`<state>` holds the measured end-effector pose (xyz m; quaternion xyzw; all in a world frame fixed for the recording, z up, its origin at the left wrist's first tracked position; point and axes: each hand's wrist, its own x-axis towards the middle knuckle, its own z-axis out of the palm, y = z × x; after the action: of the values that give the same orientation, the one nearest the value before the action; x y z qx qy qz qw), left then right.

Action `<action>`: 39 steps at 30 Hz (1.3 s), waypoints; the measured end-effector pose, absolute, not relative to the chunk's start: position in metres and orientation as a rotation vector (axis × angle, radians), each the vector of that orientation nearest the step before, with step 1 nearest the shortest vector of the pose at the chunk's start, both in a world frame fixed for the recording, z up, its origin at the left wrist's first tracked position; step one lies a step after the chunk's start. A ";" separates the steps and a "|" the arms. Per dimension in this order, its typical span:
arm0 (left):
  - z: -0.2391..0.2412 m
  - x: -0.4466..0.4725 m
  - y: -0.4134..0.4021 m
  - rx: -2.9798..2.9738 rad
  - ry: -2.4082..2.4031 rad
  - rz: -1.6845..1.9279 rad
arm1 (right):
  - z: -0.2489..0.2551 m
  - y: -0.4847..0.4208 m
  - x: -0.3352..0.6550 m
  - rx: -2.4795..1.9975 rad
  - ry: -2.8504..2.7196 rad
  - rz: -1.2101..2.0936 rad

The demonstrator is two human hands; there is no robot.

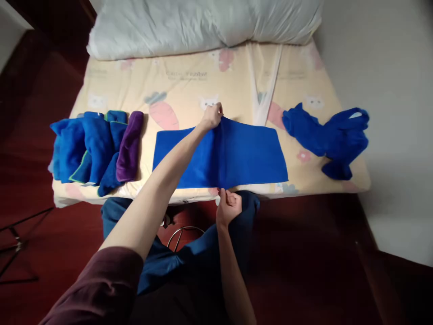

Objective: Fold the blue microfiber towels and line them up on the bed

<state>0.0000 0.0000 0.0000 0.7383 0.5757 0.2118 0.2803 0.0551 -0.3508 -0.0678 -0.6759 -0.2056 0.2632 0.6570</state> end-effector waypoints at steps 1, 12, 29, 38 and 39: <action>0.014 0.000 -0.004 1.944 1.495 0.637 | -0.058 -0.354 0.061 -1.514 -0.507 0.583; 0.178 -0.042 -0.084 1.563 1.053 1.088 | 0.070 -0.361 0.178 -1.383 -0.750 0.284; 0.308 -0.245 -0.210 1.830 1.311 1.372 | 0.260 -0.232 0.189 -1.149 -1.415 0.305; 0.305 -0.276 -0.236 1.776 1.381 1.421 | 0.277 -0.247 0.168 -1.165 -1.578 0.316; 0.303 -0.277 -0.237 1.775 1.398 1.411 | 0.276 -0.248 0.167 -1.169 -1.576 0.320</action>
<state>-0.2772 -0.2373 0.3034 0.6475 0.5098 0.5147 0.2366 0.1671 -0.2484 0.2761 -0.4928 -0.6646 0.1350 0.5451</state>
